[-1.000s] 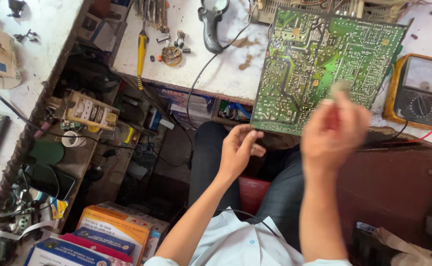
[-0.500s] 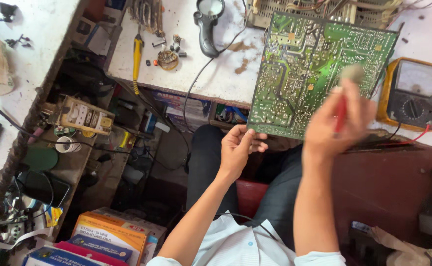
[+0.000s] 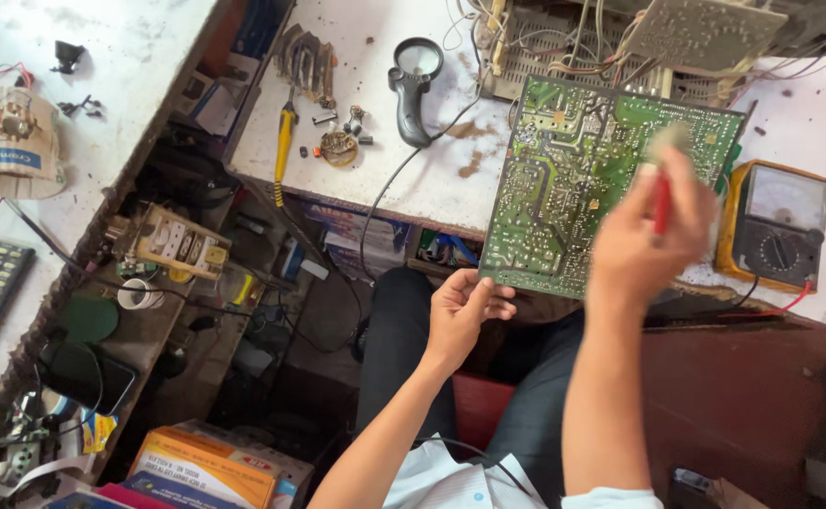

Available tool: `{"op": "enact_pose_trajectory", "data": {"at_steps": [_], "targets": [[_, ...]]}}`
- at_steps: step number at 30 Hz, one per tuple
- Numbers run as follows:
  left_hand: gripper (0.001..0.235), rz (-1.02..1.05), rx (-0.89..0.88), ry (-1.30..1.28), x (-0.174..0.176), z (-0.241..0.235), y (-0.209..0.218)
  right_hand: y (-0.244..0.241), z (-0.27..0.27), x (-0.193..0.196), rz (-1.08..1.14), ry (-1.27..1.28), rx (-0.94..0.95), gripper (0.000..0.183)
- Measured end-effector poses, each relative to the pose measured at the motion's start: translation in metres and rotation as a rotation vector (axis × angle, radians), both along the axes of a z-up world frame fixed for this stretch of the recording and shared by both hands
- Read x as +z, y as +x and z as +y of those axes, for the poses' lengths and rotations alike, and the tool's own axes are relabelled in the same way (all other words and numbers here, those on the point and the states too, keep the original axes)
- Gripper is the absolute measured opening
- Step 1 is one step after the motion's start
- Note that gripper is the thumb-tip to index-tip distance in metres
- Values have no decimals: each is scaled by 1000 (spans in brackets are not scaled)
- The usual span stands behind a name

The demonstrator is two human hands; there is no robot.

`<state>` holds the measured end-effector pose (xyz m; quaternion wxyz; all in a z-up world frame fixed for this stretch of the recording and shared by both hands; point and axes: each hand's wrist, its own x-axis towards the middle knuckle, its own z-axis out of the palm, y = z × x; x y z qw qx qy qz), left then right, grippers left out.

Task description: The person tests a green circuit board using a multimeter, touching various points on the board with the probes. They also handle a cylindrical component and a magnifying glass, placing them on the cluttered workbench.

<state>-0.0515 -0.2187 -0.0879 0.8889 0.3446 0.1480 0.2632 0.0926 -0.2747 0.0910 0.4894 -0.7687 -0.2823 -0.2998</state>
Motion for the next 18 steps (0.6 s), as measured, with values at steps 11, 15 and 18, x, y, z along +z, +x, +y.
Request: {"op": "enact_pose_trajectory", "data": {"at_steps": [11,15,18], "targets": [[13,7,6,20,-1,0,3,-14,34,7,-114,0,176,15],[14,4,24,46,1,1,3,-16,53,-8,-80,-244,157,18],[15,3,57,94,2,-1,4,-45,58,-19,156,-293,660,25]]}}
